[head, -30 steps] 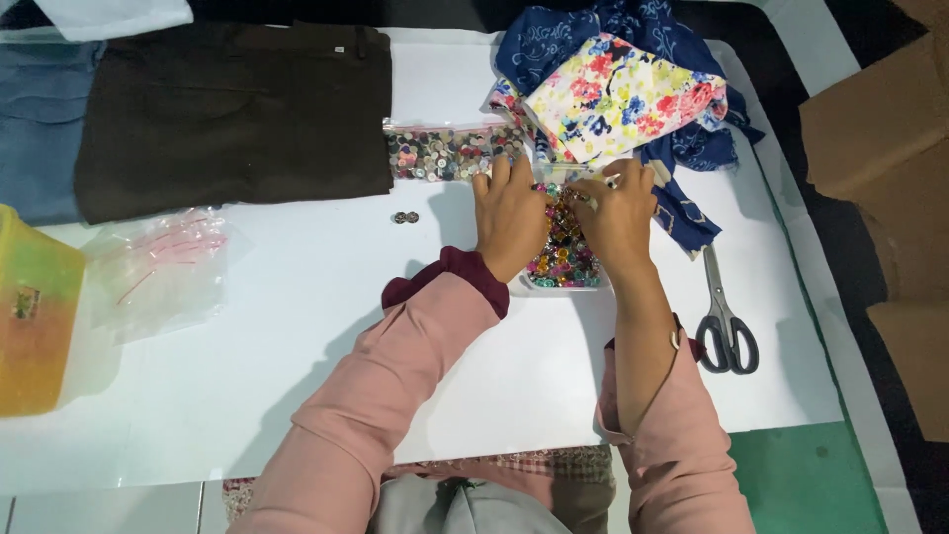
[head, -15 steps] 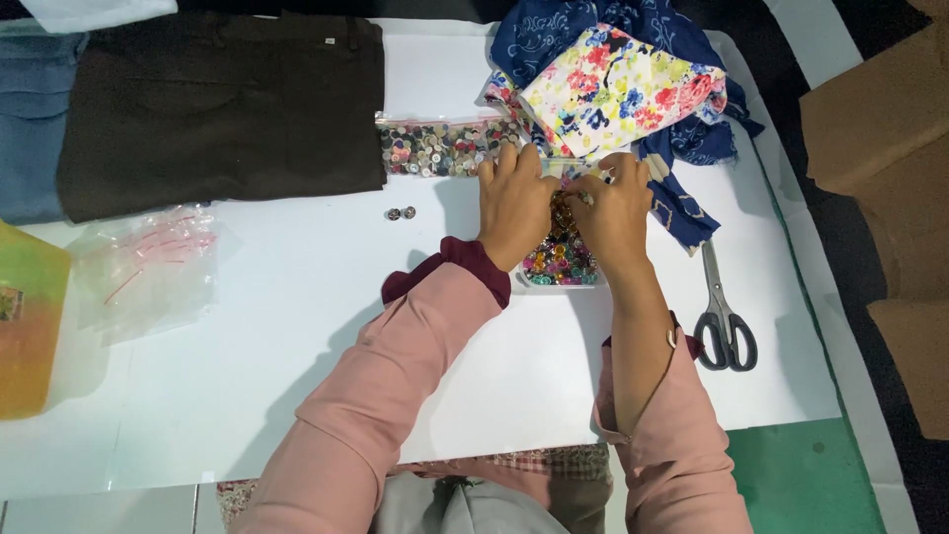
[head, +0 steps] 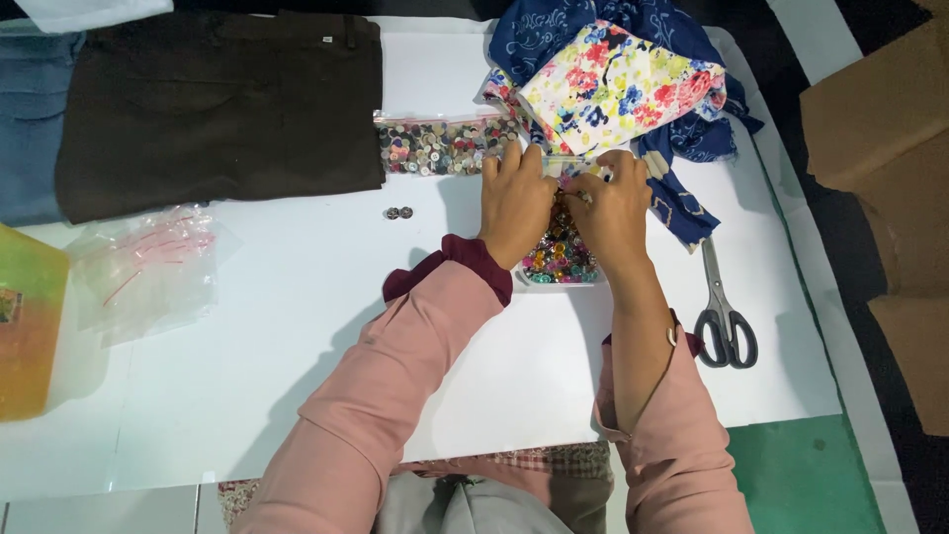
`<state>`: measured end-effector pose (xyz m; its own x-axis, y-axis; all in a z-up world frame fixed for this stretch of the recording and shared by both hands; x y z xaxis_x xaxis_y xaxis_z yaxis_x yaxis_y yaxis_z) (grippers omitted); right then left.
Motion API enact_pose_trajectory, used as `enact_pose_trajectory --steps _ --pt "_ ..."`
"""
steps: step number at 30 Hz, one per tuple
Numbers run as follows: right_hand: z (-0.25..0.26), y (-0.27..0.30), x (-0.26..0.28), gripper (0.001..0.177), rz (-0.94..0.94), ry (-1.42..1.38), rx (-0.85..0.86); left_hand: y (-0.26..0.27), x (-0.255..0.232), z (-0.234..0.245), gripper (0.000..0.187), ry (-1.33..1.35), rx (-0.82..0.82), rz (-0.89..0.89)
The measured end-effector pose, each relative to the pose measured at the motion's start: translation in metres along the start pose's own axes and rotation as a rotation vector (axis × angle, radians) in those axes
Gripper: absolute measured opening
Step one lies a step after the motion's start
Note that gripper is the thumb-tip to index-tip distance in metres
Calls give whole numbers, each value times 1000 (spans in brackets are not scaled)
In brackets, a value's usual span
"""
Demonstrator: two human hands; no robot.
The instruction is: Picking up small beads and metal fasteners from containers and placing them into small plastic bags for packaging.
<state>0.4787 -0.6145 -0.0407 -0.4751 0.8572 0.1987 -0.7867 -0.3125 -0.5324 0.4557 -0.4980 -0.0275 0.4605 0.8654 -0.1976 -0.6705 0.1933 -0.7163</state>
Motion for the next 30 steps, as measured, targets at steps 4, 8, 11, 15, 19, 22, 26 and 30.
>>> enact_pose_trajectory --steps 4,8,11,15,19,22,26,30 --pt "1 0 1 12 -13 4 12 1 -1 1 24 -16 6 -3" --pt "2 0 -1 11 -41 -34 32 4 0 -2 21 63 -3 -4" --pt "5 -1 2 10 -27 -32 16 5 2 2 13 99 -33 19" --pt "13 0 8 13 15 -58 -37 12 8 10 9 172 -120 57" --pt "7 -4 -5 14 -1 -136 -81 24 25 30 13 143 -188 103" --pt "24 -3 3 17 11 -314 -187 33 48 60 13 235 -207 201" --pt "38 0 24 22 102 -365 -315 58 86 93 23 228 -242 280" --pt "51 9 89 25 329 -122 -470 86 117 131 21 171 -196 326"
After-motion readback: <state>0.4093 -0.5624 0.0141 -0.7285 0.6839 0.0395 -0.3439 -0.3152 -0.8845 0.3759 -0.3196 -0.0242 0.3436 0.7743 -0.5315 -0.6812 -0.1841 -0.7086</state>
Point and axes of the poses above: each hand's wrist, its own y-axis away from the middle knuckle, its own z-axis out of the back of the hand, x = y × z, the point moved 10 cm from there along -y, towards the middle knuckle
